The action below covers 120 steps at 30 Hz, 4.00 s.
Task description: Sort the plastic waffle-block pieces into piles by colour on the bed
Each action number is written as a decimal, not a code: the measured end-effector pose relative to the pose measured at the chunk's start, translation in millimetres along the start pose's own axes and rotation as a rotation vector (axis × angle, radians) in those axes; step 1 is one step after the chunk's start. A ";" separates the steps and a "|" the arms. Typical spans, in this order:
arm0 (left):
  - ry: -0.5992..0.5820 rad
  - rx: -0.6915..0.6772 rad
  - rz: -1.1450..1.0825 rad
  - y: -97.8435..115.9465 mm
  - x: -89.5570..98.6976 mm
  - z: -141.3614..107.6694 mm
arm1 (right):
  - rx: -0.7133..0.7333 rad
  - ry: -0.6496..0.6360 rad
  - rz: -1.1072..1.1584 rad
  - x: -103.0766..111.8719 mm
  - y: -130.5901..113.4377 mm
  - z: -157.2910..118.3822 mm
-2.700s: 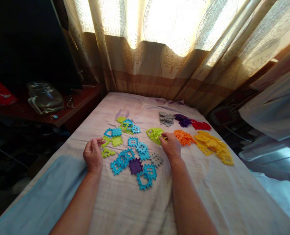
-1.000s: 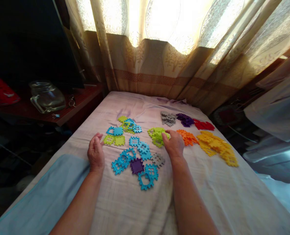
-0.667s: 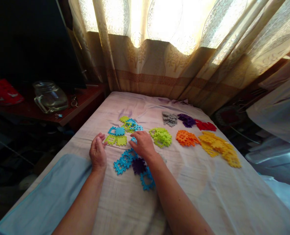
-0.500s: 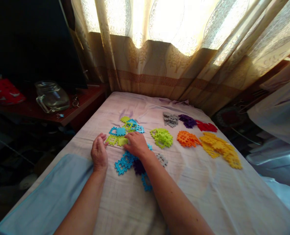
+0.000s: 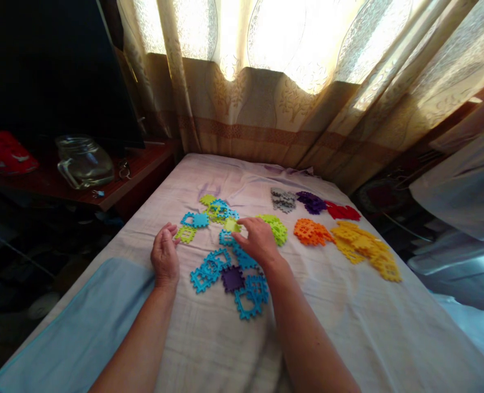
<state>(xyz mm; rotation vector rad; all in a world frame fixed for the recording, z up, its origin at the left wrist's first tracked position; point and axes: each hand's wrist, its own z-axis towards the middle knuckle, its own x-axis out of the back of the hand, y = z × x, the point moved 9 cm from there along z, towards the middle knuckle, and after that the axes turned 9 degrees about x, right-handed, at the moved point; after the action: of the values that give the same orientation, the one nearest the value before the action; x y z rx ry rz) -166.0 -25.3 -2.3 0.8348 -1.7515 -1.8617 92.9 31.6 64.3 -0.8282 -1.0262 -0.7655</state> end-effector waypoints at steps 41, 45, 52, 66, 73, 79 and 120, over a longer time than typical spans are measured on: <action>-0.009 -0.011 0.027 -4.0 1.2 0.3 | 0.097 -0.130 -0.105 -51.5 -37.0 71.9; -0.004 -0.013 0.018 -3.8 1.5 0.3 | 0.058 -0.054 -0.089 -35.8 -24.5 62.7; -0.001 -0.015 0.019 -3.9 1.3 0.2 | -0.259 -0.010 -0.237 5.4 62.7 45.3; 0.011 -0.015 -0.010 -2.6 1.5 -0.1 | 0.069 -0.094 -0.105 -20.1 -5.1 55.6; 0.000 -0.006 -0.003 -5.8 2.7 2.0 | 0.332 -0.180 -0.051 -64.1 -74.7 59.9; -0.001 0.001 -0.010 -5.2 2.1 1.5 | 0.340 -0.207 -0.024 -56.3 -65.7 42.4; -0.009 0.001 0.007 -5.6 0.7 1.6 | -0.283 0.165 0.132 14.4 61.1 50.9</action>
<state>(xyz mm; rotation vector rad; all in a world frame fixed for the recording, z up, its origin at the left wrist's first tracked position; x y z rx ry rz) -167.2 -24.1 -7.9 0.8213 -1.7586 -1.8634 128.6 102.6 78.8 -1.0456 -0.7184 -0.8623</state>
